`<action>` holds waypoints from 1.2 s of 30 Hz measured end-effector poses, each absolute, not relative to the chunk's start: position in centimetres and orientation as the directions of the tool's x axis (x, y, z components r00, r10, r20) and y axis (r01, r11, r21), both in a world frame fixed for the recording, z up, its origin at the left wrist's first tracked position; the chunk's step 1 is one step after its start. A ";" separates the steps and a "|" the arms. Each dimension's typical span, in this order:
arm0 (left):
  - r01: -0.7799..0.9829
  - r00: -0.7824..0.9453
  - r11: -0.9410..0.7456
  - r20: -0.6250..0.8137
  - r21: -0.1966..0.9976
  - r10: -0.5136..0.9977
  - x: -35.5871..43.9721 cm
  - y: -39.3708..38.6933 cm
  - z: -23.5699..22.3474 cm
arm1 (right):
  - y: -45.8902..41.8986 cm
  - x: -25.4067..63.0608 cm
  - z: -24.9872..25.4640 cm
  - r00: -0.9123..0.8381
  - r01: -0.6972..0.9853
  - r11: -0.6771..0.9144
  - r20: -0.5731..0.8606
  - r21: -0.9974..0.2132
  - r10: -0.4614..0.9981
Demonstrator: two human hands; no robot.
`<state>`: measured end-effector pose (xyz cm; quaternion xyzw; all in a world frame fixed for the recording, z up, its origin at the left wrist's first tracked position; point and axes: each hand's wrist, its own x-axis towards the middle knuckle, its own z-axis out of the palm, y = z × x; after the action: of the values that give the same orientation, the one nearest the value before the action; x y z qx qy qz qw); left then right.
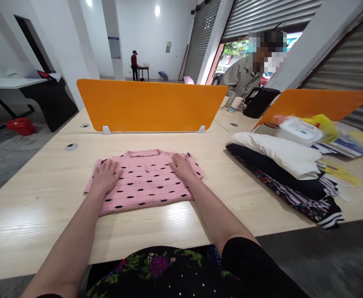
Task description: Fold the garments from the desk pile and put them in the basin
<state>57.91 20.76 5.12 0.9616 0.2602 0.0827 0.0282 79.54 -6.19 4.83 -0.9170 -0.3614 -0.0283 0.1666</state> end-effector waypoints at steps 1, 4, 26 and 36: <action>0.501 0.836 -0.858 0.192 0.114 0.514 57.8 20.9 5.1 | -6.3 79.5 4.8 0.749 0.662 -0.689 0.210 -0.295 0.629; 0.573 0.748 -0.796 0.273 0.193 0.605 57.6 21.6 5.4 | -6.5 79.7 4.9 0.793 0.609 -0.727 0.285 -0.318 0.539; 0.780 0.564 -0.559 0.071 0.282 0.823 58.6 24.2 7.4 | -5.8 83.5 4.9 0.888 0.459 -0.809 0.184 -0.368 0.421; 0.740 0.563 -0.569 0.132 0.360 0.816 57.4 23.3 7.2 | -8.8 83.4 4.2 0.972 0.230 -0.377 0.193 -0.897 0.135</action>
<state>57.42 23.35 7.16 0.8740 0.4450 0.1431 0.1330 83.41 -8.84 4.21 -0.8287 -0.1102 -0.0436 0.5471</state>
